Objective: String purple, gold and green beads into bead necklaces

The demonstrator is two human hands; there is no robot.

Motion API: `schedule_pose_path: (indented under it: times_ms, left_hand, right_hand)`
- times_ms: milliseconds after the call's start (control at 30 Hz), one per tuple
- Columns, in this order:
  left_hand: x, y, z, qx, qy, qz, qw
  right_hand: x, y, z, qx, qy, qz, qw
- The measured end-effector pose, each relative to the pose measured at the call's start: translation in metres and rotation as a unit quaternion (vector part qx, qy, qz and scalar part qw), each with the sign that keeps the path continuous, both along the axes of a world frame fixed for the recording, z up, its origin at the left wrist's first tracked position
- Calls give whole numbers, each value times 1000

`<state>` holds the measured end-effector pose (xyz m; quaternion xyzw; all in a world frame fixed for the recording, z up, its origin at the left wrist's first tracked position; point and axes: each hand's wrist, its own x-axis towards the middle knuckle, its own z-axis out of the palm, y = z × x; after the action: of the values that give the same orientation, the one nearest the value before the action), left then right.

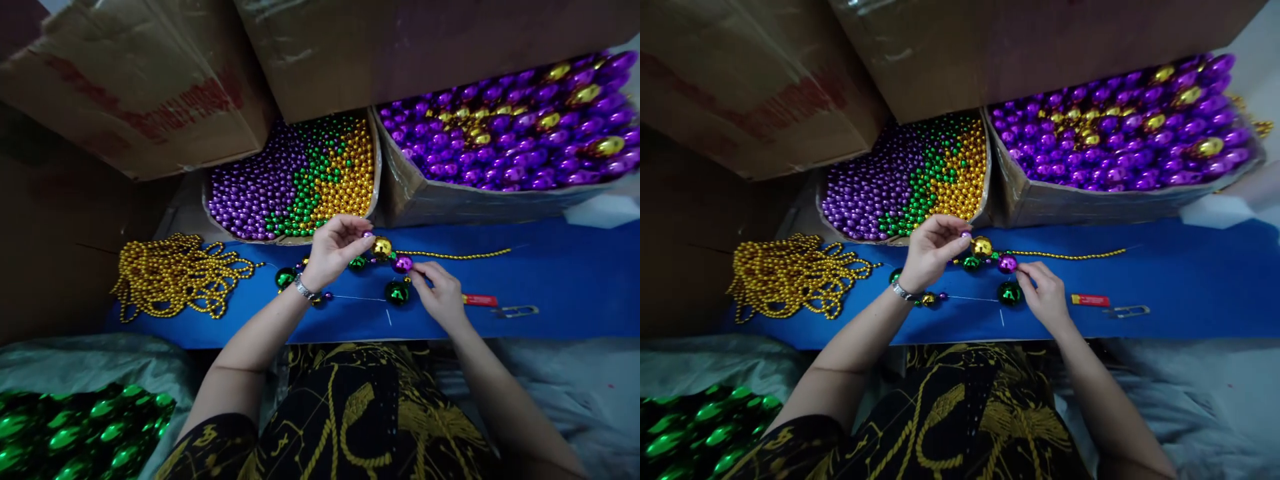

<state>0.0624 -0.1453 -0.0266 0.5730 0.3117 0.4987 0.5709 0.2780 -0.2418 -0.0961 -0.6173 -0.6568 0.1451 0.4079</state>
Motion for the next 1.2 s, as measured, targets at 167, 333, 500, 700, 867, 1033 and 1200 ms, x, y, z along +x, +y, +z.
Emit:
schedule_pose_path:
  times_ms: [167, 333, 500, 700, 867, 1033, 1200]
  left_hand:
    - [30, -13, -21, -83, -22, -43, 995]
    - [36, -14, -25, -86, 8, -73, 994]
    - [31, -10, -22, -13, 59, -113, 992]
    - [35, -7, -2, 95, 128, -108, 981]
    - [53, -5, 24, 101, 84, -105, 986]
    - [59, -4, 27, 77, 22, -53, 995]
    - [57, -32, -24, 128, 111, 37, 985]
  right_hand:
    - [-1, -5, -48, -108, 178, -22, 978]
    - [-33, -12, -72, -140, 282, -2, 949]
    - [-27, -13, -56, -137, 93, 29, 986]
    - [5, -12, 0, -65, 56, -5, 996]
    - [-5, 2, 33, -13, 88, 49, 995]
    - [-7, 12, 22, -33, 58, 76, 995]
    - [7, 8, 19, -42, 135, 11, 990]
